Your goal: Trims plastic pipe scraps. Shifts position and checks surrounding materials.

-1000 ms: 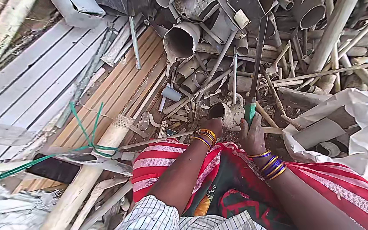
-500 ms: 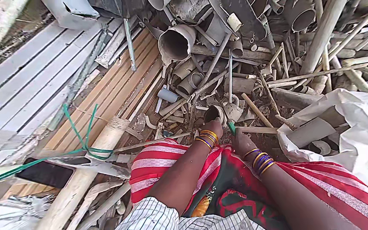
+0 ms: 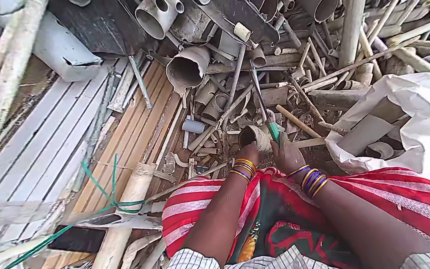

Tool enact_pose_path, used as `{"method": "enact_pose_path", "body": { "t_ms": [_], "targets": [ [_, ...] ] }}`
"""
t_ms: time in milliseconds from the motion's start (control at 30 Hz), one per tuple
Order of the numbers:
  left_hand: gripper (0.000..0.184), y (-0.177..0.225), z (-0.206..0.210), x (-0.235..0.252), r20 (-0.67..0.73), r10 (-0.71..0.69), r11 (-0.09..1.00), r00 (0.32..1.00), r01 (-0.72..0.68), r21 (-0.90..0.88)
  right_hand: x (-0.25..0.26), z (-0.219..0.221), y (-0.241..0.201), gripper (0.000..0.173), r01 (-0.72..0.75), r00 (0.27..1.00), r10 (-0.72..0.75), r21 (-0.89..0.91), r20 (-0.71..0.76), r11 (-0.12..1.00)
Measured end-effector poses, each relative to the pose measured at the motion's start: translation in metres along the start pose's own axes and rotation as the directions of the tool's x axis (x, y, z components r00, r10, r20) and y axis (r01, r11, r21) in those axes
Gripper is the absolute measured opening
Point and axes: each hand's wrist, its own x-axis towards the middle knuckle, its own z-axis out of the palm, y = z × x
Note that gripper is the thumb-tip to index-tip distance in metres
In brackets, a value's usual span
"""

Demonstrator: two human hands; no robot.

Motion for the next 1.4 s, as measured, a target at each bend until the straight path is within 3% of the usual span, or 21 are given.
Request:
{"method": "enact_pose_path", "body": {
  "t_ms": [67, 100, 167, 200, 267, 367, 433, 467, 533, 600, 700, 767, 833, 900, 967, 1067, 1167, 1233, 1300, 1333, 1400],
  "targets": [
    [0.052, 0.000, 0.001, 0.002, 0.010, 0.004, 1.000, 1.000, -0.004, 0.023, -0.008, 0.003, 0.001, 0.045, 0.204, 0.955, -0.194, 0.025, -0.225, 0.979],
    [0.052, -0.001, 0.002, 0.003, 0.009, -0.003, 1.000, 1.000, 0.003, 0.021, -0.010, 0.006, 0.003, 0.046, 0.212, 0.953, -0.202, 0.018, -0.223, 0.977],
    [0.052, 0.000, 0.002, 0.005, -0.004, -0.017, 1.000, 1.000, 0.017, 0.012, -0.003, 0.007, 0.005, 0.046, 0.010, 0.997, -0.005, -0.063, 0.082, 0.998],
    [0.052, 0.002, 0.002, 0.004, -0.007, -0.029, 1.000, 1.000, 0.029, 0.007, 0.006, 0.008, 0.009, 0.045, -0.100, 0.966, 0.121, -0.101, 0.227, 0.990],
    [0.052, 0.004, 0.002, 0.002, -0.007, -0.037, 0.999, 0.999, 0.037, 0.007, 0.016, 0.009, 0.014, 0.046, -0.232, 0.936, 0.237, -0.053, 0.259, 0.971],
    [0.050, 0.001, 0.001, 0.002, -0.008, 0.006, 1.000, 1.000, -0.006, 0.019, 0.006, -0.005, 0.004, 0.044, -0.022, 0.999, 0.026, 0.095, -0.038, 0.995],
    [0.051, -0.001, 0.000, 0.003, 0.010, 0.004, 1.000, 1.000, -0.005, 0.019, -0.003, -0.001, 0.003, 0.041, 0.205, 0.948, -0.170, 0.109, -0.271, 0.973],
    [0.051, -0.002, 0.001, 0.005, 0.009, -0.001, 1.000, 1.000, 0.001, 0.016, -0.006, 0.004, 0.005, 0.043, 0.243, 0.934, -0.207, 0.095, -0.291, 0.965],
    [0.051, -0.001, 0.001, 0.005, -0.009, -0.018, 1.000, 1.000, 0.018, 0.004, -0.005, 0.006, 0.006, 0.045, 0.056, 0.998, -0.056, -0.010, 0.014, 0.998],
    [0.053, 0.005, 0.001, 0.002, -0.001, -0.049, 0.998, 0.999, 0.049, 0.032, 0.011, 0.015, 0.016, 0.046, -0.183, 0.924, 0.222, -0.151, 0.311, 0.972],
    [0.051, 0.009, 0.002, -0.001, -0.011, -0.049, 0.996, 0.999, 0.049, 0.081, 0.016, 0.015, 0.017, 0.049, -0.238, 0.939, 0.249, -0.074, 0.238, 0.968],
    [0.049, 0.006, 0.004, 0.000, -0.018, -0.025, 0.997, 1.000, 0.027, 0.067, 0.005, 0.007, 0.006, 0.047, -0.034, 0.999, 0.034, 0.015, 0.019, 0.999],
    [0.050, 0.002, 0.005, 0.003, -0.009, -0.028, 0.998, 1.000, 0.029, 0.058, -0.002, 0.010, 0.005, 0.045, 0.136, 0.978, -0.123, 0.068, -0.167, 0.988],
    [0.053, 0.001, 0.003, 0.004, -0.007, -0.049, 0.998, 0.999, 0.049, 0.045, -0.001, 0.010, 0.007, 0.046, 0.027, 0.999, -0.026, -0.013, 0.043, 1.000],
    [0.055, 0.003, 0.002, 0.004, -0.011, -0.064, 0.997, 0.998, 0.065, 0.041, 0.015, 0.011, 0.016, 0.044, -0.129, 0.948, 0.156, -0.113, 0.276, 0.985],
    [0.054, 0.002, 0.003, 0.004, -0.017, -0.054, 0.997, 0.998, 0.055, 0.052, 0.020, 0.005, 0.017, 0.044, -0.151, 0.977, 0.155, -0.035, 0.145, 0.988],
    [0.048, -0.003, 0.006, 0.009, -0.031, -0.039, 0.998, 0.999, 0.041, 0.056, 0.010, 0.001, 0.011, 0.043, 0.053, 0.990, -0.035, 0.130, -0.134, 0.990],
    [0.046, -0.002, 0.006, 0.008, -0.032, -0.055, 0.996, 0.998, 0.057, 0.070, 0.005, 0.007, 0.013, 0.041, 0.050, 0.998, -0.046, 0.106, -0.037, 0.993],
    [0.045, 0.002, 0.004, 0.007, -0.035, -0.065, 0.995, 0.997, 0.067, 0.073, 0.012, 0.011, 0.015, 0.044, -0.100, 0.960, 0.097, -0.002, 0.262, 0.995],
    [0.045, 0.004, 0.005, 0.007, -0.032, -0.068, 0.995, 0.997, 0.070, 0.071, 0.015, 0.013, 0.017, 0.045, -0.163, 0.939, 0.161, -0.019, 0.305, 0.987],
    [0.046, 0.006, 0.005, 0.007, -0.037, -0.064, 0.995, 0.997, 0.067, 0.077, 0.016, 0.009, 0.015, 0.045, -0.195, 0.962, 0.184, 0.037, 0.203, 0.980]
  ]
}}
